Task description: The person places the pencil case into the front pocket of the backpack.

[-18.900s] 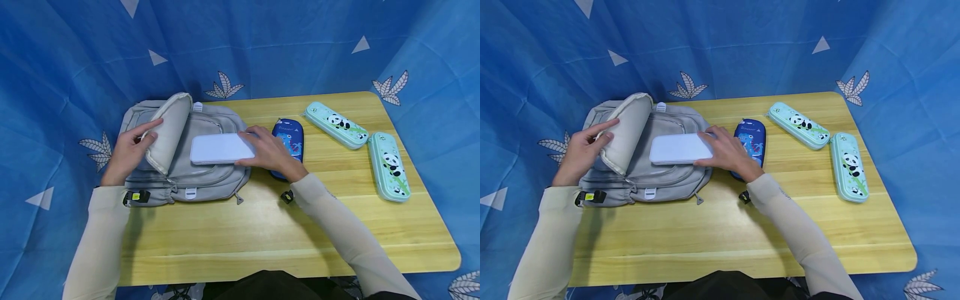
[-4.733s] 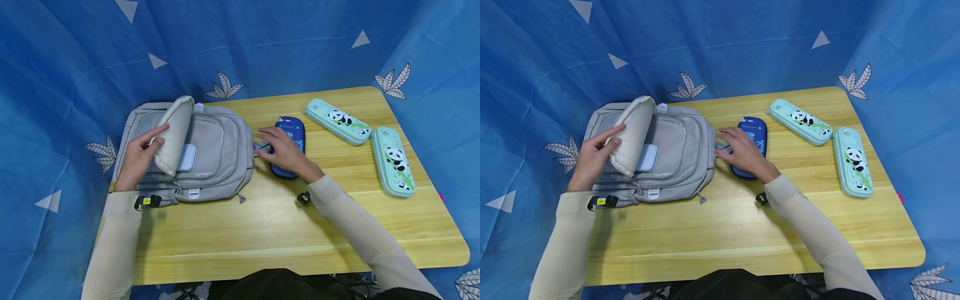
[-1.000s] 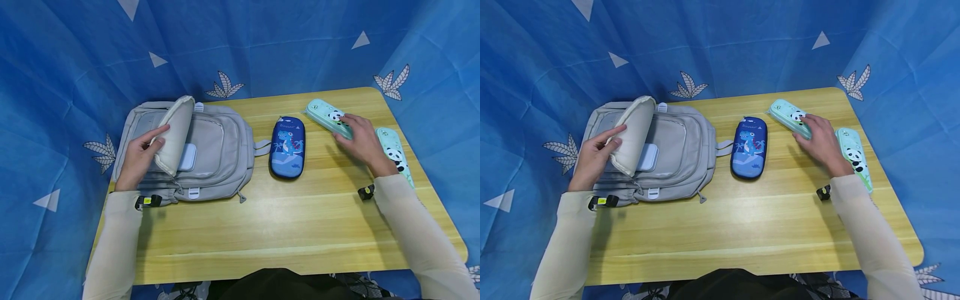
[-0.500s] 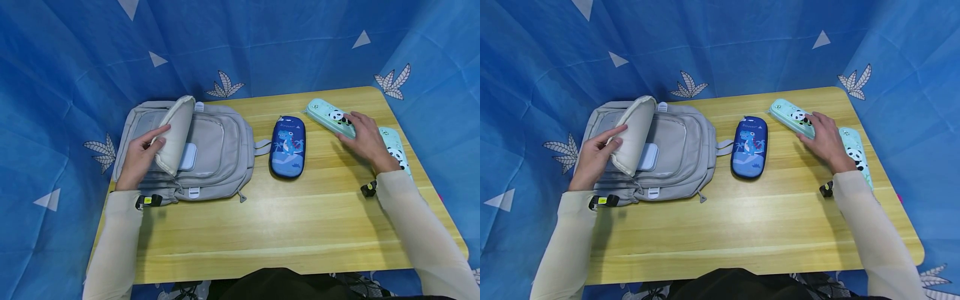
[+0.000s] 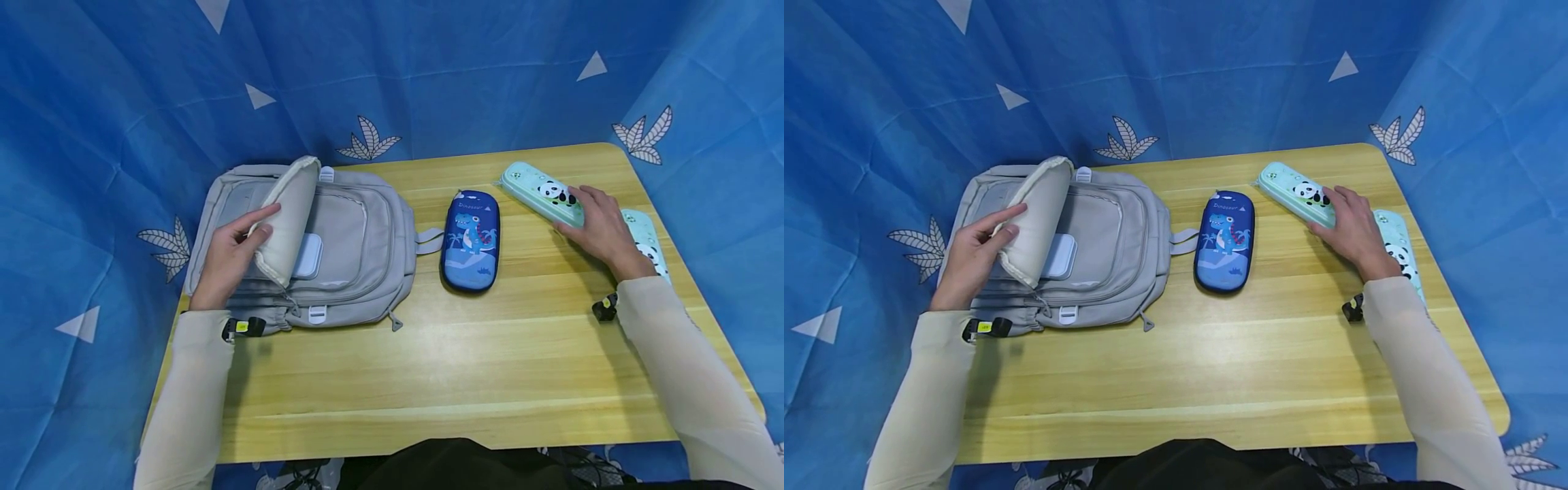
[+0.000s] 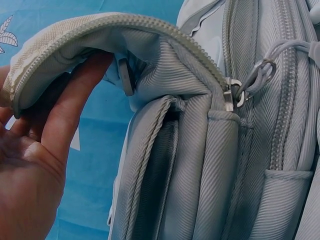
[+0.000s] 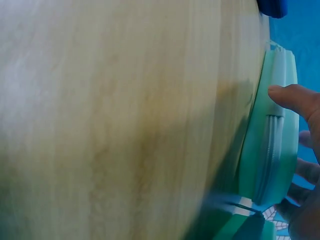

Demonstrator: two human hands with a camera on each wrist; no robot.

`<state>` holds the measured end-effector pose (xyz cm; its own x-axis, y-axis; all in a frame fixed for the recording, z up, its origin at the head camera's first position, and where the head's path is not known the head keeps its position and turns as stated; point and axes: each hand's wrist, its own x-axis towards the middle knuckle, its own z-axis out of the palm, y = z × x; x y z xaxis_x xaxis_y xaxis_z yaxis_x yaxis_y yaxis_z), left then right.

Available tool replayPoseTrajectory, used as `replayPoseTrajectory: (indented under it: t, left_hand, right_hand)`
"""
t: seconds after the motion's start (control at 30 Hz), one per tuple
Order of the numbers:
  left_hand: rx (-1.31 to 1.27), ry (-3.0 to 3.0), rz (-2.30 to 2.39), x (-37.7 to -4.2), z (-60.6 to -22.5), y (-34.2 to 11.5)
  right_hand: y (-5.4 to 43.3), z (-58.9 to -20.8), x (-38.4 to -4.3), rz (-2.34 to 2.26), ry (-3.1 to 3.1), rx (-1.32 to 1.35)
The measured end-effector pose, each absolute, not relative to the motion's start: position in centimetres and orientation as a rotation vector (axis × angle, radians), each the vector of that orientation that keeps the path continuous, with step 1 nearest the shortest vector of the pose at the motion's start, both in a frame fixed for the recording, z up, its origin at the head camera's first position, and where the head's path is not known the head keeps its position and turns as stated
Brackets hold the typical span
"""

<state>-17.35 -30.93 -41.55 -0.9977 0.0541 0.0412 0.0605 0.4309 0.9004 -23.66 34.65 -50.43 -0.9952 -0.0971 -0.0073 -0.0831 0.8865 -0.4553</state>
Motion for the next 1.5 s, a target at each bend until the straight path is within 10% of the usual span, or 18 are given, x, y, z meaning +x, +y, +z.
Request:
replayPoseTrajectory:
  t: [1.5]
  left_hand:
    - [-0.116, -2.645, -1.66, -17.4, -41.8, -30.8]
  right_hand:
    - [34.9, -51.8, -23.2, -0.836, 3.052, -0.058]
